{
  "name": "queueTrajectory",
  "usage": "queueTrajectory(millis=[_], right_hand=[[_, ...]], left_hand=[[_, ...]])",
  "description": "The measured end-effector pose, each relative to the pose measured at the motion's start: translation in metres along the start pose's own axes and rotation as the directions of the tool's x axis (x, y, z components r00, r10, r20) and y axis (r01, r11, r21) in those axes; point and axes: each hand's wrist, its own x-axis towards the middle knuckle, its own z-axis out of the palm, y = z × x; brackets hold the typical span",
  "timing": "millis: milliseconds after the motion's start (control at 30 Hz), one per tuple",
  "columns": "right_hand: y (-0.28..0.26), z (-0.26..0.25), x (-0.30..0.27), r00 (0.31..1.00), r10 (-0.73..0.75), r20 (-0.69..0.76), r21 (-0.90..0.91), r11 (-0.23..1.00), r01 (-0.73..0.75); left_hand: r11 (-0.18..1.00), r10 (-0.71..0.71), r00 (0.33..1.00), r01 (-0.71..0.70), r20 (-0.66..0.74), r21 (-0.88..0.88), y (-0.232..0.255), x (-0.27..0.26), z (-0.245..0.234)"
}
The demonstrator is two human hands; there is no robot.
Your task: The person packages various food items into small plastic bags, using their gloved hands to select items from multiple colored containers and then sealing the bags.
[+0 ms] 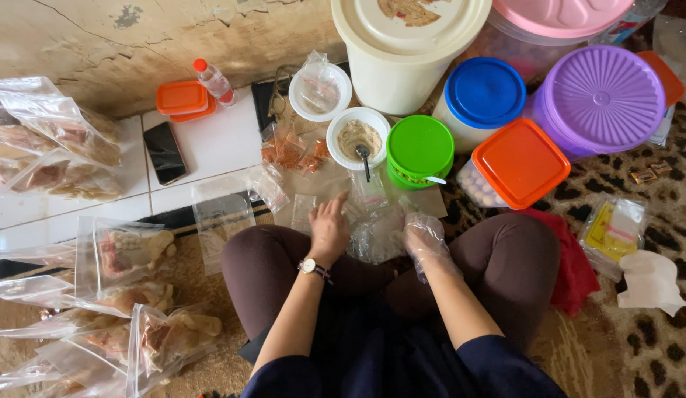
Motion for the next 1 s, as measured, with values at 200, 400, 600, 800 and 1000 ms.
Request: queueTrajectory(millis=[200,400,600,800,1000], right_hand=[[0.003,-0.002,-0.012,0.976,-0.156,-0.155,-0.129,0.982,0.137],[0.052,0.105,0.086,0.994,0.101,0.046,-0.014,0.995,-0.1],[0.02,0.032,0.037,0.99,0.064,0.129,0.051,0.996,-0.071],[0.022,0.025,0.038,0.989,0.071,0.128,0.101,0.991,-0.085],[0.008,-0.009,0.021,0.985,0.146,0.089,0.18,0.971,-0.16]], left_hand=[[0.998,0.051,0.725,-0.057,0.687,-0.014,0.06,-0.012,-0.019],[0.984,0.104,0.685,-0.175,0.721,0.023,0.072,-0.02,0.008],[0.966,0.112,0.702,-0.244,0.703,0.089,0.075,-0.017,0.011],[0.959,0.237,0.871,-0.28,0.43,0.039,0.056,-0.031,0.048],[0.981,0.16,0.923,-0.188,0.349,0.048,0.043,-0.036,0.086]])
